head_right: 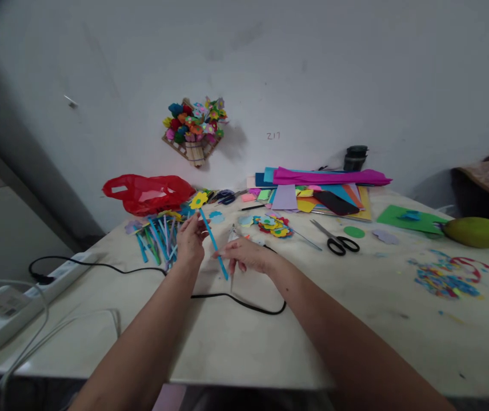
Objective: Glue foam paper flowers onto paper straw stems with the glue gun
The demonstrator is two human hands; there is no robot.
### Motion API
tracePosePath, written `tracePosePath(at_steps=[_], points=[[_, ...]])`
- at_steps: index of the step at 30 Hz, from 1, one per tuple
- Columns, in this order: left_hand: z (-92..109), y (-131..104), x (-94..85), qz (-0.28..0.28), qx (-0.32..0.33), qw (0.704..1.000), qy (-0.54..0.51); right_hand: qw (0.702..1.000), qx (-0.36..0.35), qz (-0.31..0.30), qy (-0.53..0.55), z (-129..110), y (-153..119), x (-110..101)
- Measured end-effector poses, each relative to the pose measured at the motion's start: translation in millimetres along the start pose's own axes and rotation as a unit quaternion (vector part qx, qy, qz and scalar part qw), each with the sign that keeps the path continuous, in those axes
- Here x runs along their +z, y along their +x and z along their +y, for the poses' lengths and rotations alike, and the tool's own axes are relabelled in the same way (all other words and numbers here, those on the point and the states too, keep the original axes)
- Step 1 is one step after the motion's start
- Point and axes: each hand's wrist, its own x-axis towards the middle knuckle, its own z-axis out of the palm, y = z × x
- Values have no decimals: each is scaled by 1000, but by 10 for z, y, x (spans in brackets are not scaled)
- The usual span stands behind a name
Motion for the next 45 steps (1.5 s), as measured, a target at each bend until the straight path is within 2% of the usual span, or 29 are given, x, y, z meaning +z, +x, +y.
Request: tracePosePath(at_steps=[3,7,11,13,18,22,24,28,31,35,40,45], points=[[-20,4,-14,-28,-16,999,24,1000,-3,11,1,4,1,-19],[-77,-41,-14,-111,-46,990,72,999,-11,26,22,53,32,-51],[-124,-99,7,-198,-98,968,116,997,-8,62,54,83,54,-87],[-129,-102,11,-207,-101,965,122,996,-5,67,61,77,47,-99],[-95,-30,-27,-103,-49,988,103,998,9,15,54,47,10,-90],[-81,5,-55,-34,-35,995,85,998,11,24,57,45,14,-66],[-90,-10,-45,-32,-43,995,81,997,3,36,62,52,26,-66],[-114,-55,1,-64,-55,993,84,997,-7,41,72,77,43,-86],[-100,-22,-10,-39,-30,996,77,996,-9,51,66,103,45,-104],[-24,159,-148,66,17,996,51,996,-8,70,58,140,54,-137],[78,444,-432,201,80,976,29,996,-19,73,52,154,69,-167],[148,571,-645,279,70,949,127,996,-13,67,50,136,66,-154]])
